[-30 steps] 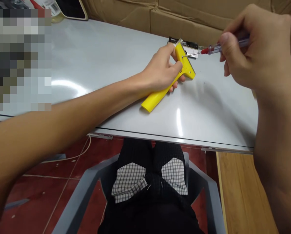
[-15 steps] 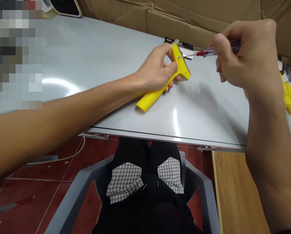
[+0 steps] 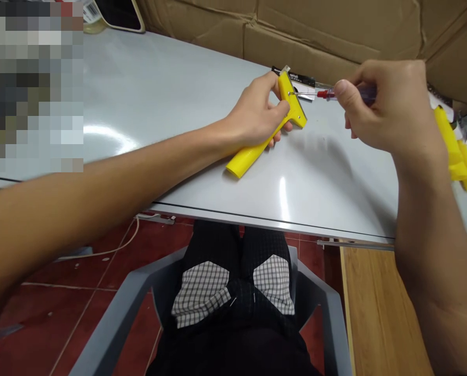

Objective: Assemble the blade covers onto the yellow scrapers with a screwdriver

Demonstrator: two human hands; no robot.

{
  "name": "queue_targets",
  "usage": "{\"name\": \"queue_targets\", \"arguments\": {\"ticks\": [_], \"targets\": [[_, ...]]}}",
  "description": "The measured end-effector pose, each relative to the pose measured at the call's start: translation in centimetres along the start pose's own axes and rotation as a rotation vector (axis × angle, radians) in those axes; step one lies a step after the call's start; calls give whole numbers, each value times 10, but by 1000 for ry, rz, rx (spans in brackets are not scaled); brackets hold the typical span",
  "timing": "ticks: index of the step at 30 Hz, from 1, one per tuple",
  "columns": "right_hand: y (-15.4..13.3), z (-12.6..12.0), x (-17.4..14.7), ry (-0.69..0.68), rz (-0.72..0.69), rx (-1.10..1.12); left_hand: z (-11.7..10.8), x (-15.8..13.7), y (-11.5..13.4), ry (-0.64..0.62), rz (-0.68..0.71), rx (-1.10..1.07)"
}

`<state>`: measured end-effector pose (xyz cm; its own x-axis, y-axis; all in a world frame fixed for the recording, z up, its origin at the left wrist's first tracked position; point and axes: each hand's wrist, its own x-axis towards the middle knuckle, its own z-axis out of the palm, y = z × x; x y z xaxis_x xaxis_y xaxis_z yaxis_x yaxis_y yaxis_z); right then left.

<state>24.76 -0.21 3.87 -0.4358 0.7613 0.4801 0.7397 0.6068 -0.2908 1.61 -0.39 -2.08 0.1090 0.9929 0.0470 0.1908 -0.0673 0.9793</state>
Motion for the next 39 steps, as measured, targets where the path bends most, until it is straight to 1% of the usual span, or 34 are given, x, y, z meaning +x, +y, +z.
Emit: {"name": "queue_targets", "arguments": {"ticks": [3,5,9,15,18,21,24,28,34,37,39], "targets": [[1,0,1,14,-7,-128,-1,-1,0,2,-2,-4],[4,1,3,11,1,-160,-3,0,-1,-9,15,-8],[10,5,4,75,-12,-150,-6,5,-6,9,103,23],[15,5,2,99,-11,-134,-8,13,-10,60,216,124],[18,4,3,144,-22,-65,-9,17,-12,94,284,193],[21,3,4,208,-53,68,-9,21,-14,116,308,232],[20,3,5,270,-94,150,-9,22,-14,117,321,236],[16,3,3,263,-101,209,-9,22,-14,125,323,241],[18,6,4,262,-125,240,-10,25,-17,126,353,238],[19,7,4,250,-109,219,-9,25,-18,133,352,254],[18,5,4,214,-62,197,-10,25,-18,139,352,261]]}}
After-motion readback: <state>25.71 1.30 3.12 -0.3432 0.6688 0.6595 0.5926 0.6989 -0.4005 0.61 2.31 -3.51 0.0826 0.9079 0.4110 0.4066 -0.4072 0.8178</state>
